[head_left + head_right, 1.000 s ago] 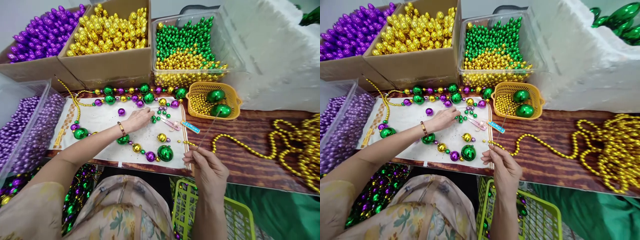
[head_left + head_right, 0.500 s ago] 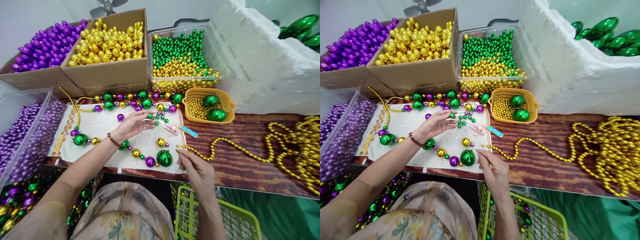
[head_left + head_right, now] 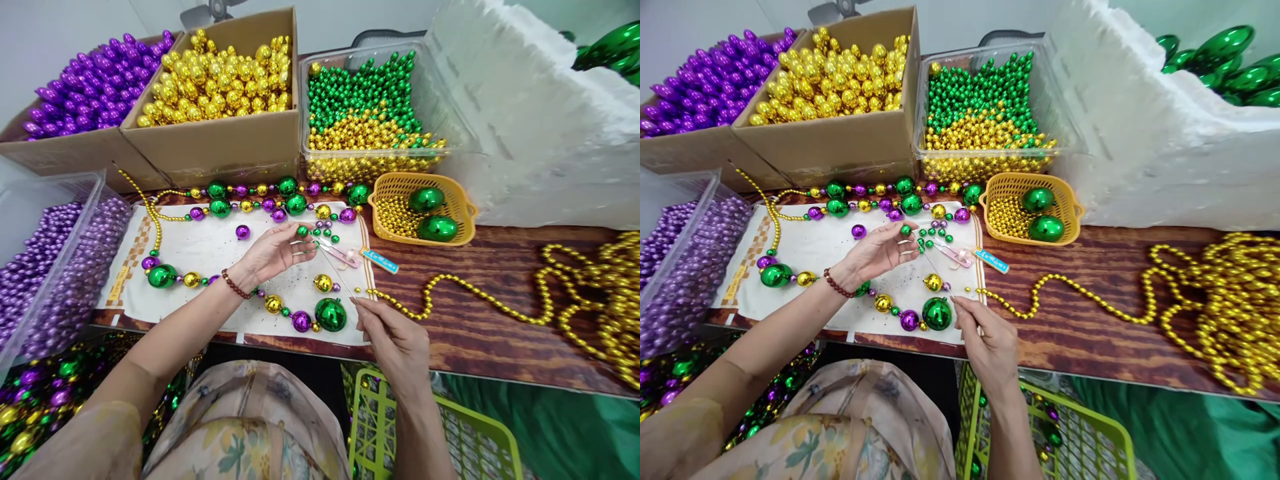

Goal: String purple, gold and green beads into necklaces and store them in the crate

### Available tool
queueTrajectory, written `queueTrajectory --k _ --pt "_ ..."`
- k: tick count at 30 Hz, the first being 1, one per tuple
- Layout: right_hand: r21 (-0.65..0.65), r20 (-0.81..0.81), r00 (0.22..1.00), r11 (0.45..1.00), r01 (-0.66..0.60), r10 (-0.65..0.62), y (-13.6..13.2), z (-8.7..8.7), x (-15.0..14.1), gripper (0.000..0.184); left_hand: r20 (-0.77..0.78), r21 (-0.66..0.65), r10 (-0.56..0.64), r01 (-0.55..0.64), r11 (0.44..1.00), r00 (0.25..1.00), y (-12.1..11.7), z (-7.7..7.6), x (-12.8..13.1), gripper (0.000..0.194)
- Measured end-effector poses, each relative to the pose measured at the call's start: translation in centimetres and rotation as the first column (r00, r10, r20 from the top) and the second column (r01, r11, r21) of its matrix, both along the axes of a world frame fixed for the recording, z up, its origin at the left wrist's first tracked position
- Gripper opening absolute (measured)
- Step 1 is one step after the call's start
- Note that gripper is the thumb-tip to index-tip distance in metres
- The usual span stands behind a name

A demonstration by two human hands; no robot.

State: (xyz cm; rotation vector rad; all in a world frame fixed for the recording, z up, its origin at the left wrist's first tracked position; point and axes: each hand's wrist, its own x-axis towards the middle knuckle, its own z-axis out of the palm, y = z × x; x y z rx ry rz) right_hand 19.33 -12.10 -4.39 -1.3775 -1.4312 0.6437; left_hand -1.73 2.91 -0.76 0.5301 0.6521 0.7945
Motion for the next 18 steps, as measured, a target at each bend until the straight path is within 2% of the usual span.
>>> queueTrajectory --k 8,12,16,18 --pt "-0.024 -0.016 1.0 1.0 -0.007 0.007 0.0 -0.1 0.2 0.018 -0.08 0.094 -0.042 0.05 0.994 0.996 0.0 0.2 0.0 0.018" --pt "-0.069 -0.083 0.997 0.998 -0.012 0.006 0.2 -0.7 0.1 0.017 -0.138 0.176 -0.054 0.078 0.981 0.989 -0.4 0.5 0.6 0.031" --pt "-0.092 -0.183 0.983 0.995 -0.033 0.016 0.7 -1.1 -0.1 0.017 -0.252 0.232 -0.175 0.235 0.944 0.952 -1.8 0.8 1.5 0.055" --pt "-0.094 -0.238 0.971 0.995 -0.024 0.001 0.9 -1.1 -0.2 0.015 -0.371 0.263 -0.236 0.345 0.901 0.898 -2.1 0.7 1.2 0.056"
